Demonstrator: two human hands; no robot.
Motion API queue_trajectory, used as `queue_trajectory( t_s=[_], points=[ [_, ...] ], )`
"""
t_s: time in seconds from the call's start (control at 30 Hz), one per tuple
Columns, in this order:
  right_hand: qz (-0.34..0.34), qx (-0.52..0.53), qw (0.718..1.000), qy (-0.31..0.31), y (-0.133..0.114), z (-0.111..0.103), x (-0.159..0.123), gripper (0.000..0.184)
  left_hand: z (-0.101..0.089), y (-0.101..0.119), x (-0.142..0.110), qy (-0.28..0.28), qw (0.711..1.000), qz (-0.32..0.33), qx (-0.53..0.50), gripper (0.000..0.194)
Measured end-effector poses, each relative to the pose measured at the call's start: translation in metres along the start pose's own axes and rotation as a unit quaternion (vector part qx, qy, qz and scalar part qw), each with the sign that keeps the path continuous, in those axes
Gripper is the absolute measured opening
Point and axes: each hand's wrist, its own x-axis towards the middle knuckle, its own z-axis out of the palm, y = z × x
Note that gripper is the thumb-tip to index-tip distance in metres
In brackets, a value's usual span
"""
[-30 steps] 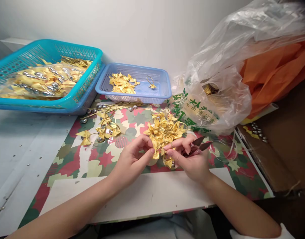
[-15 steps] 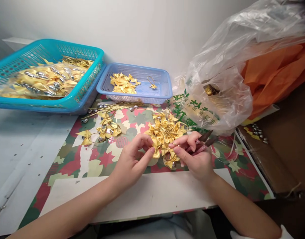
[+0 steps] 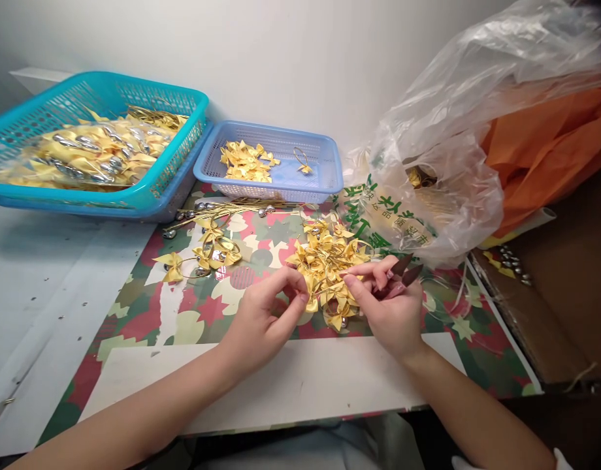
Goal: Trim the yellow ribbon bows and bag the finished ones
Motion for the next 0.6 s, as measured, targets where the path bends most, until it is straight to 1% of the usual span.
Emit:
queue_trajectory(
  t_s=[0.2, 0.27, 0.33, 0.43, 0.5, 0.53, 0.6],
  points=[
    [0.029, 0.039, 0.998, -0.040, -0.003, -0.002, 0.002, 0.043, -0.001, -0.001, 0.001, 0.013, 1.000, 0.008, 0.017, 0.010],
    [0.030, 0.053, 0.997, -0.048, 0.000, -0.004, 0.001, 0.041, -0.001, -0.001, 0.001, 0.012, 1.000, 0.000, 0.000, 0.010],
    [0.017, 0.074, 0.995, -0.058, 0.006, -0.007, 0.001, 0.038, -0.001, -0.001, 0.002, 0.004, 0.999, -0.022, -0.039, 0.009],
    [-0.036, 0.085, 0.992, -0.091, 0.011, -0.013, 0.001, 0.038, -0.002, 0.000, 0.004, -0.013, 0.989, -0.081, -0.125, 0.008],
    [-0.100, 0.035, 0.982, -0.155, 0.010, -0.016, 0.002, 0.041, -0.003, 0.001, 0.005, -0.018, 0.979, -0.111, -0.167, 0.010],
    [-0.142, -0.004, 0.971, -0.191, 0.008, -0.017, 0.003, 0.040, -0.003, 0.002, 0.006, -0.018, 0.977, -0.119, -0.178, 0.012],
    [-0.222, -0.091, 0.939, -0.249, 0.002, -0.017, 0.005, 0.037, -0.003, 0.003, 0.007, -0.015, 0.975, -0.124, -0.186, 0.013]
  ],
)
